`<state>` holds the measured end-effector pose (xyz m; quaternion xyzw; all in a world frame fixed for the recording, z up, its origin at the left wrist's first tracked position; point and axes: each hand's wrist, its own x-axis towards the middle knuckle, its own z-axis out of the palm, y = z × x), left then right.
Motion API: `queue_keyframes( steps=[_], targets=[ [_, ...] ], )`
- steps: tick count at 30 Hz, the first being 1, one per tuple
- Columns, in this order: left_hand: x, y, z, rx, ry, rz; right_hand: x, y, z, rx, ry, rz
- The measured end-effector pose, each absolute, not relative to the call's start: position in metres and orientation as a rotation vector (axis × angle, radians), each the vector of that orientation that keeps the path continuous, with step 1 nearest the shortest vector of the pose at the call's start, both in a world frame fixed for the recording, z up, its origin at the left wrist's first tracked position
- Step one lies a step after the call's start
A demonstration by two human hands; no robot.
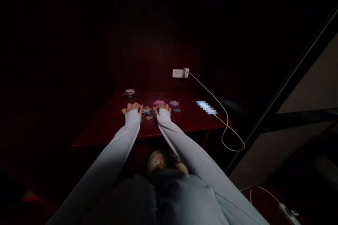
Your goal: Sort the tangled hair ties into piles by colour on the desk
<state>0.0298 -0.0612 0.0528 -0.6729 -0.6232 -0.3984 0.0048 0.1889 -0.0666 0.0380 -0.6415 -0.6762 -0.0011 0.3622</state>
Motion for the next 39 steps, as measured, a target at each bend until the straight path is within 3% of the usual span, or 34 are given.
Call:
queue_keyframes(
  steps=[6,13,18,28,39],
  targets=[
    [0.027,-0.059,0.052,-2.041,-1.964,-1.346,0.192,-0.064,0.037,-1.671,-1.68,-0.016],
    [0.035,-0.047,0.039,-2.399,-1.652,-1.057,0.199,-0.054,0.03,-1.485,-1.79,0.189],
    [0.027,-0.033,0.031,-2.435,-1.596,-1.065,0.217,-0.049,0.034,-1.518,-1.72,0.239],
    [0.023,-0.029,0.031,-2.3,-1.756,-1.287,0.298,-0.064,0.048,-2.011,-1.14,0.013],
    [0.023,-0.05,0.052,-1.958,-2.071,-1.778,0.306,-0.067,0.051,-2.147,-1.23,-0.027]
  ],
)
